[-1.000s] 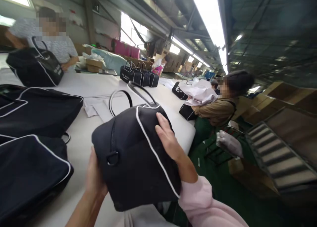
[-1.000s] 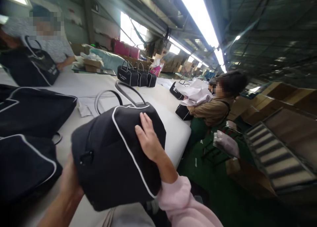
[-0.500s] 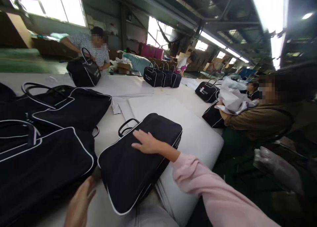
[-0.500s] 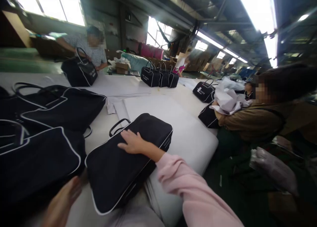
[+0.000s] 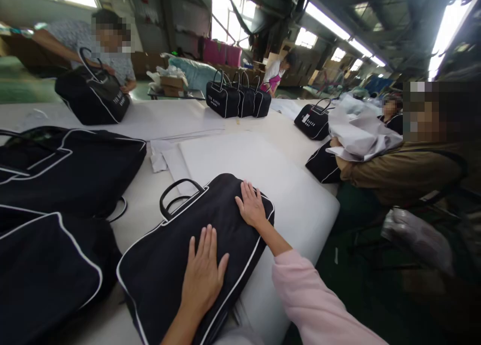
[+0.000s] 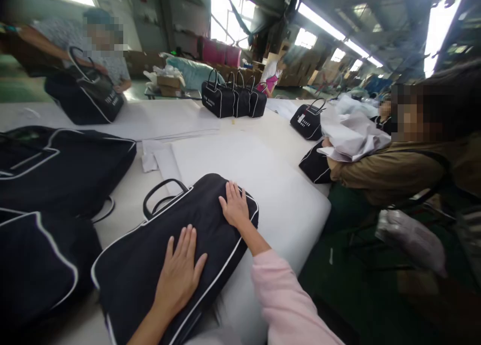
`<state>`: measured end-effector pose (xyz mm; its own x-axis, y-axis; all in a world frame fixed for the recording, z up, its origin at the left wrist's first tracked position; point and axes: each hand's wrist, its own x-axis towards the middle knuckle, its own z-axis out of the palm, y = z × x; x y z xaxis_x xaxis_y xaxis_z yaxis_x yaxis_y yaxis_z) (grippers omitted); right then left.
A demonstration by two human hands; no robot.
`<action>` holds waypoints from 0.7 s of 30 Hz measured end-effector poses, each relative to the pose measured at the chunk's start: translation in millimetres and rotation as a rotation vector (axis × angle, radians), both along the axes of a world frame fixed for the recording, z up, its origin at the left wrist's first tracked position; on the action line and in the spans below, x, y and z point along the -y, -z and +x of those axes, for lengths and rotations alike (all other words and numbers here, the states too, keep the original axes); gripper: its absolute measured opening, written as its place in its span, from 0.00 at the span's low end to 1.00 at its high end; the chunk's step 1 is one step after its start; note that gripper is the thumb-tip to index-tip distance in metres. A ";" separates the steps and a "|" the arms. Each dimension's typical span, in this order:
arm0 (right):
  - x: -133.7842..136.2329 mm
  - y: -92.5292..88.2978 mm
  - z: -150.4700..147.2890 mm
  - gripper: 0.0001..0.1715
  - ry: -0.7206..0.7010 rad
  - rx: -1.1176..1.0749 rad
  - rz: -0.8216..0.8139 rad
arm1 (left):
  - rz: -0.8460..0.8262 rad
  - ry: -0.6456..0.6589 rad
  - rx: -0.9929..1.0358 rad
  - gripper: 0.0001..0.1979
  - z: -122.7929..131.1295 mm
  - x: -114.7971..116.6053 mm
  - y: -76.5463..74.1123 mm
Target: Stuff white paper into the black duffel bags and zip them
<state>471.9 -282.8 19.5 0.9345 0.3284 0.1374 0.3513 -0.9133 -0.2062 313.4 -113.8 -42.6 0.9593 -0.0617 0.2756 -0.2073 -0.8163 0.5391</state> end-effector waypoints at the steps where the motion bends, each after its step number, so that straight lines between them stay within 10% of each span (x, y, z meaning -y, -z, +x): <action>1: 6.8 22.8 13.1 0.37 0.005 -0.009 -0.024 | 0.092 0.035 0.027 0.34 7.8 5.6 -1.0; 3: 13.1 28.1 31.0 0.38 -0.024 -0.071 -0.052 | 0.254 0.078 0.067 0.34 18.8 4.4 -0.8; 8: -10.8 -79.7 8.3 0.37 -0.137 0.106 0.093 | 0.384 0.043 0.113 0.31 23.0 -19.5 6.0; 10: -27.8 -94.0 -13.5 0.37 -0.189 0.343 0.176 | 0.384 0.039 0.126 0.31 18.8 -19.0 7.9; 16: -41.3 22.3 -22.5 0.37 -0.184 0.178 0.123 | 0.250 0.025 0.069 0.24 5.0 -27.3 -10.2; 21: -22.6 53.7 -14.9 0.32 -0.131 0.253 0.163 | 0.049 -0.515 0.046 0.34 -4.9 -143.7 -25.8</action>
<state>456.9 -260.1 -34.3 0.8149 0.3987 0.4207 0.5228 -0.8190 -0.2365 308.5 29.9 -16.8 0.8556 0.4014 0.3269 0.2052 -0.8427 0.4977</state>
